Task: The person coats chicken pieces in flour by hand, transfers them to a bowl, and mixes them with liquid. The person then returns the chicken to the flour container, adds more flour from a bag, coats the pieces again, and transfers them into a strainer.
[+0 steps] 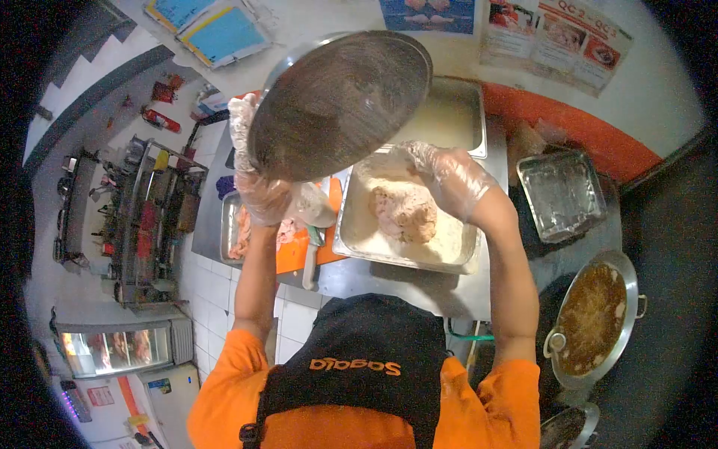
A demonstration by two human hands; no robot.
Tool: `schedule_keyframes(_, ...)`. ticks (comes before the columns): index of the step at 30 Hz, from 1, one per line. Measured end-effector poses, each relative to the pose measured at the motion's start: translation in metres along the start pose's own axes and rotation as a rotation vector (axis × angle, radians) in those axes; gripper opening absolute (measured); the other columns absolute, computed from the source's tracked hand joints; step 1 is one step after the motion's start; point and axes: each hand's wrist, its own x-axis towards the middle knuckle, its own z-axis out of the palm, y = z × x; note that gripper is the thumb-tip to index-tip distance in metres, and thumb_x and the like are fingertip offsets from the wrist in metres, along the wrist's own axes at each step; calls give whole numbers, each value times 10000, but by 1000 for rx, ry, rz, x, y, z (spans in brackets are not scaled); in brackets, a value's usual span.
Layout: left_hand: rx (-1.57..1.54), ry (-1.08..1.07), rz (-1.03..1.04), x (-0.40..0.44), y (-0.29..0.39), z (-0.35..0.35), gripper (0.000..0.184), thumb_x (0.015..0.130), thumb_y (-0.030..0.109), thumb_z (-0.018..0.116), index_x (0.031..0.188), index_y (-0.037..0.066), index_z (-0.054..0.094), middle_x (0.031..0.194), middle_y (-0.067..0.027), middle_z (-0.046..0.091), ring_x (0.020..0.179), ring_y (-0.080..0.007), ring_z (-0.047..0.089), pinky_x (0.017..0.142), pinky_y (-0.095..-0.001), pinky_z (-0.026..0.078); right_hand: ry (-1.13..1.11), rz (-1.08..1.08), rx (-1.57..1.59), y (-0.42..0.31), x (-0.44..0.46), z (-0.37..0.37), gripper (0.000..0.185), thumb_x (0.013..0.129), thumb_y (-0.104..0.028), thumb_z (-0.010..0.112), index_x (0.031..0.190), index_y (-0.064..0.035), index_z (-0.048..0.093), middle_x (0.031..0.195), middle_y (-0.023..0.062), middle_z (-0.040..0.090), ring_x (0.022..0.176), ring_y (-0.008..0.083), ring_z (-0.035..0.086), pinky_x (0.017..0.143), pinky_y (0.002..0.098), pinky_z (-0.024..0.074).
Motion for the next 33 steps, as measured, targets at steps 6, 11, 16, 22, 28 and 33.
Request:
schedule_keyframes(6, 279, 77, 31, 15, 15, -7, 615, 763, -106, 541, 1364, -11, 458, 1380, -193, 501, 1341, -287, 422, 1110, -368, 341, 100, 0, -58, 18, -3, -13, 300, 766, -58, 698, 1063, -36, 664, 854, 165, 680, 750, 327, 647, 693, 353, 529)
schedule_keyframes(11, 972, -19, 85, 29, 3, -58, 347, 768, -44, 609, 1108, 17, 637, 1039, -172, 675, 1081, -284, 582, 950, -373, 459, 112, 205, -41, -4, -2, -35, 398, 805, -177, 695, 1191, -121, 617, 1080, 178, 660, 842, 313, 669, 755, 352, 556)
schedule_keyframes(16, -268, 695, -643, 67, -16, -112, 344, 787, -46, 530, 1124, 24, 543, 793, -105, 602, 595, -196, 573, 533, -331, 508, 163, 195, 109, -21, 7, -31, 462, 804, -121, 699, 1248, -85, 577, 1074, 144, 667, 802, 254, 645, 736, 346, 554)
schedule_keyframes(22, -357, 651, -804, 66, -96, -189, 315, 774, -58, 547, 1084, -6, 539, 823, -95, 610, 581, -197, 609, 405, -286, 446, 297, 203, 352, -40, 23, -23, 544, 803, -54, 704, 1317, -41, 529, 1067, 104, 676, 754, 182, 617, 713, 339, 552)
schedule_keyframes(28, -655, 435, -844, 15, -236, -200, 211, 833, -4, 538, 1044, -13, 549, 894, -133, 627, 675, -237, 655, 520, -342, 554, 274, 446, 436, -34, 17, 71, 705, 834, -165, 722, 1428, -54, 358, 1168, 142, 639, 858, 167, 639, 676, 297, 564)
schedule_keyframes(33, -572, 479, -1116, 1, -272, -155, 121, 814, -22, 544, 929, 4, 570, 812, -78, 600, 579, -159, 580, 417, -282, 445, 61, 981, 1139, 10, -37, 135, 988, 902, -491, 590, 1526, -209, -122, 1364, 255, 485, 1064, 322, 638, 613, 305, 582)
